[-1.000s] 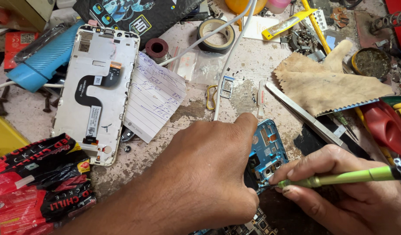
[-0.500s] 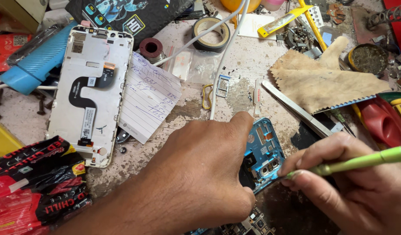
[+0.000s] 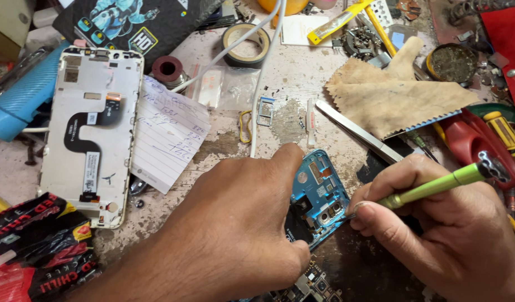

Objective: The person uses tweezers and a screwdriver to remove a metal bracket and unscrew components from a disassembled smartphone. The person then uses a small brush to clean the interior of the phone chassis.

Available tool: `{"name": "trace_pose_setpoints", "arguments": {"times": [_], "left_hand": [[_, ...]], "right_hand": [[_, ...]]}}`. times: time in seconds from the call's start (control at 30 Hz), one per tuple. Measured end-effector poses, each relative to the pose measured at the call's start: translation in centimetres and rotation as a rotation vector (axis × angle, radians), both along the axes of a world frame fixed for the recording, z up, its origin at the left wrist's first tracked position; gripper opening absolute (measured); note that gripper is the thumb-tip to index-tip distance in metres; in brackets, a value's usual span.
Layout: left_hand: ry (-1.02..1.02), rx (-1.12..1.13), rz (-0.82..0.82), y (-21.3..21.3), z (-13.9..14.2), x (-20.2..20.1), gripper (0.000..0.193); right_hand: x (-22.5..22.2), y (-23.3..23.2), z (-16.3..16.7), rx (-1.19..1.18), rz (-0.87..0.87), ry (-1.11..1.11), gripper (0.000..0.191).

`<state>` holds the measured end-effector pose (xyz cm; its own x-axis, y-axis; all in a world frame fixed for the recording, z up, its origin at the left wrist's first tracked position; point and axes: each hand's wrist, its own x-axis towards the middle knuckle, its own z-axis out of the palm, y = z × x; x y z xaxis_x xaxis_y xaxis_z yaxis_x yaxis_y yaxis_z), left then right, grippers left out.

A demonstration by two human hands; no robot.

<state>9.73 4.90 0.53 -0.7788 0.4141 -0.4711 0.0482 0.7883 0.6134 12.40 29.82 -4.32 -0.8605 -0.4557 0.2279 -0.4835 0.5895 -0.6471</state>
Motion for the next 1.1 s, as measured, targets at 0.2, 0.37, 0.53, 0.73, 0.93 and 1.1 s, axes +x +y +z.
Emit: {"name": "trace_pose_setpoints", "arguments": {"times": [0.2,0.37,0.53,0.73,0.93,1.1], "left_hand": [[-0.023,-0.02,0.004,0.1,-0.1,-0.1,0.066],[-0.009,-0.034,0.006,0.1,-0.2,0.0,0.065],[-0.01,-0.036,0.0,0.2,-0.1,-0.1,0.064],[-0.009,-0.028,0.005,0.1,-0.1,-0.1,0.065],[-0.03,-0.017,0.011,0.1,0.0,-0.1,0.063],[-0.041,-0.014,0.007,0.1,0.0,-0.1,0.065]], "right_hand": [[-0.3,0.2,0.0,0.019,0.004,-0.036,0.014],[-0.5,0.4,-0.1,-0.02,0.008,-0.119,0.013],[-0.7,0.7,-0.3,-0.027,-0.006,-0.192,0.015],[-0.7,1.2,-0.6,-0.025,-0.005,-0.216,0.015],[-0.4,1.5,-1.0,-0.094,-0.018,-0.246,0.01],[-0.2,1.9,-0.5,-0.147,0.003,-0.292,0.015]]}}
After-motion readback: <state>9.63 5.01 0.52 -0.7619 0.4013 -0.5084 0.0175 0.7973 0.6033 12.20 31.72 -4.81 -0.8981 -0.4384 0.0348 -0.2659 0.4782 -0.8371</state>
